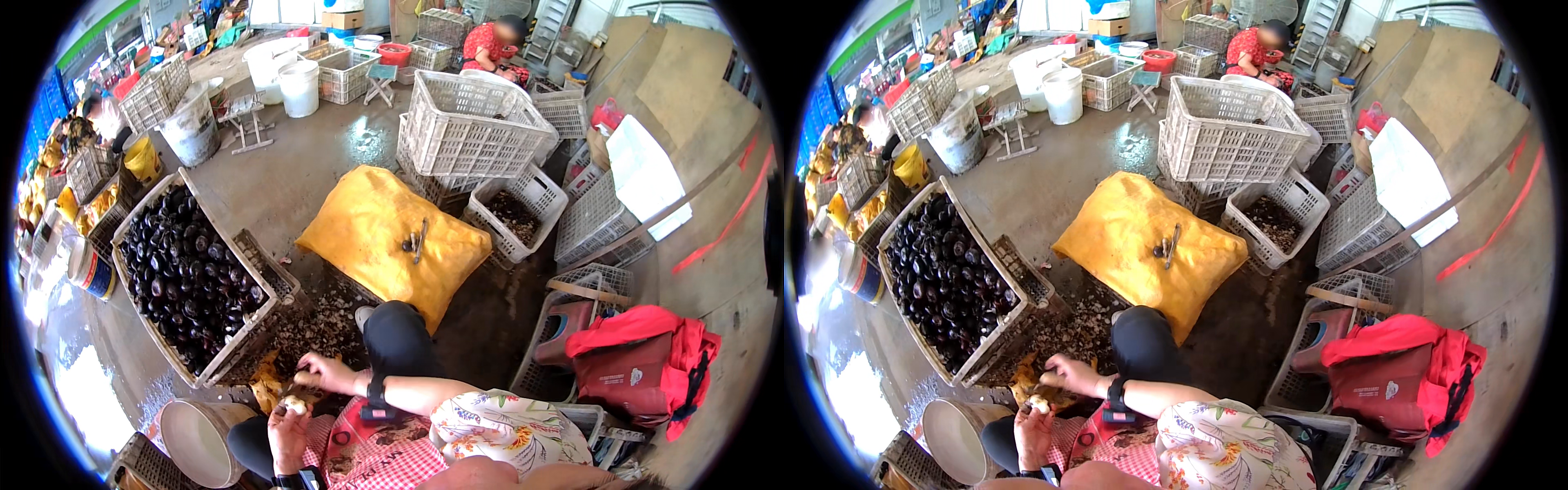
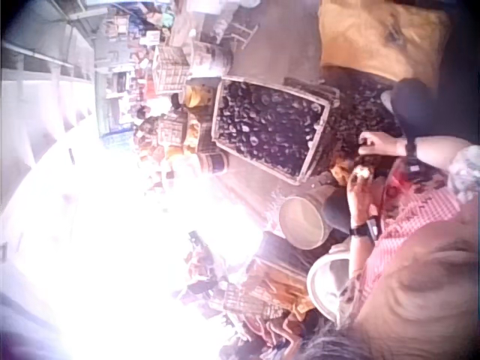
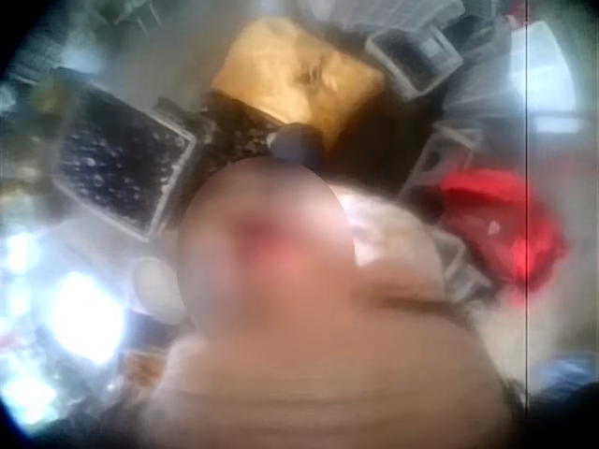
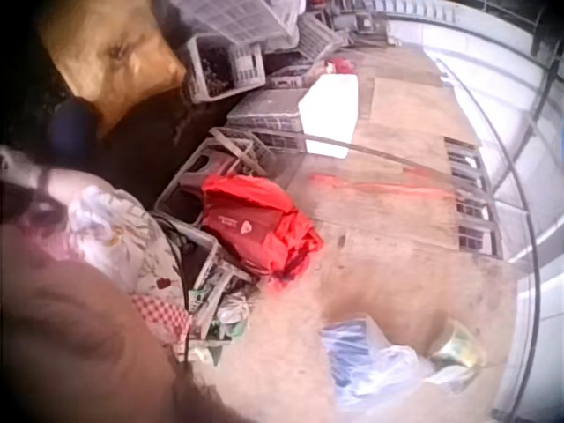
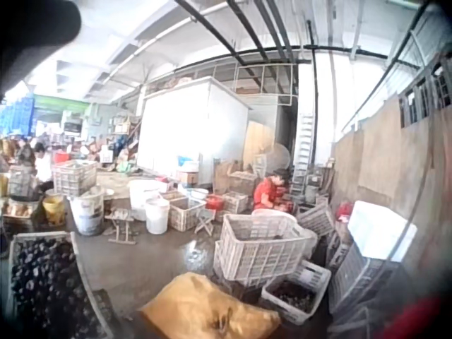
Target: The person peels water chestnuts by hand using a small knife, placing the peeled fruit into a white bucket.
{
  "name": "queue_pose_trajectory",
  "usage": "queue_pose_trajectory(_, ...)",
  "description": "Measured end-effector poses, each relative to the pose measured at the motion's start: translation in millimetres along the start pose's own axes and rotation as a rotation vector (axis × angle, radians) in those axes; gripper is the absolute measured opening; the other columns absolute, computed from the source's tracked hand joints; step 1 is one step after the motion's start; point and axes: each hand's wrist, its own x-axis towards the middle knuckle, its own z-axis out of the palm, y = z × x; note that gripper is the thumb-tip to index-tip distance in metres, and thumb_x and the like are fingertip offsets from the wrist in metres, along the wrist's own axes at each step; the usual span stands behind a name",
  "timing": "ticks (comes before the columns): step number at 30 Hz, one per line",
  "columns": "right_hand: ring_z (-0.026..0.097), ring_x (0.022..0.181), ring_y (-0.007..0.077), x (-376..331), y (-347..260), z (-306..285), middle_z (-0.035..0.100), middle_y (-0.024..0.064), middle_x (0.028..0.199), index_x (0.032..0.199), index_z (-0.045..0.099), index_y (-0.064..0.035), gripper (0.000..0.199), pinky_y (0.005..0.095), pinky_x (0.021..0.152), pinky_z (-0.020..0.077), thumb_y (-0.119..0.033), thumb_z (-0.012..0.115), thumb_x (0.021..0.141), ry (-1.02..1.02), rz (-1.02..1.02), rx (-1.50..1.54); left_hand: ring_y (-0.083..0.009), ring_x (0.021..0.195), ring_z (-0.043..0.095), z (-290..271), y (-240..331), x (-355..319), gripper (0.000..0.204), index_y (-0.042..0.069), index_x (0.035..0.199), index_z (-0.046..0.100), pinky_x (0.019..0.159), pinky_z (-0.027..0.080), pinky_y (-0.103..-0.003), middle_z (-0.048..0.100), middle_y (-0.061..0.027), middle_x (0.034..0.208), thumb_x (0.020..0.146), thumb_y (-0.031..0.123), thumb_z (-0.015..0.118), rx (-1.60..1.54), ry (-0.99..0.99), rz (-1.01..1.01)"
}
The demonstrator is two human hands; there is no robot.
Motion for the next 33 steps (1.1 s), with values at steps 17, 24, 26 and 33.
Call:
queue_pose_trajectory(17, 0.036, 0.054, 0.0043, -9.9, -20.3, 5.8, 0.047, -0.0061, 0.067, 0.103, 0.061, -0.0165, 0.042, 0.0194, 0.044, 0.0261, -0.057, 0.053, 0.095, -0.269, 0.566, 1.024, -0.0194, 0.112, 0.059, 15.6, 3.4, 17.0, 0.032, -0.002, 0.121, 0.056, 0.098, 0.046, -0.031, 0.062, -0.0107, 0.119, 0.090, -0.007, 0.056, 0.144, 0.114, 0.200)
queue_pose_trajectory(24, 0.046, 0.065, 0.0012, -6.5, -30.9, 25.5, 0.056, -0.0066, 0.080, 0.103, 0.060, -0.0170, 0.026, 0.0167, 0.050, 0.0317, -0.043, 0.059, 0.097, -0.313, 0.469, 0.912, -0.0152, 0.106, 0.063, -16.9, -11.7, 4.1, 0.033, 0.006, 0.124, 0.055, 0.083, 0.051, -0.025, 0.064, -0.0074, 0.120, 0.093, -0.006, 0.053, 0.278, -0.085, 0.209)
queue_pose_trajectory(26, 0.046, 0.067, -0.0001, -8.3, -36.3, 26.6, 0.057, -0.0075, 0.082, 0.103, 0.061, -0.0174, 0.026, 0.0157, 0.052, 0.0328, -0.042, 0.060, 0.097, -0.292, 0.424, 0.780, -0.0162, 0.102, 0.064, -1.1, 1.4, -8.7, 0.030, 0.006, 0.125, 0.054, 0.083, 0.052, -0.027, 0.065, -0.0089, 0.117, 0.096, -0.001, 0.052, 0.123, -0.023, 0.056)
queue_pose_trajectory(33, 0.047, 0.075, 0.0029, -3.3, -12.0, 23.0, 0.055, -0.0070, 0.084, 0.091, 0.062, -0.0088, 0.024, 0.0195, 0.068, 0.0399, -0.032, 0.060, 0.099, -0.096, 0.282, 0.425, -0.0224, 0.088, 0.069, -3.3, 2.0, -6.3, 0.030, 0.004, 0.124, 0.054, 0.076, 0.057, -0.030, 0.068, -0.0139, 0.108, 0.095, 0.000, 0.054, -0.058, 0.105, 0.034)
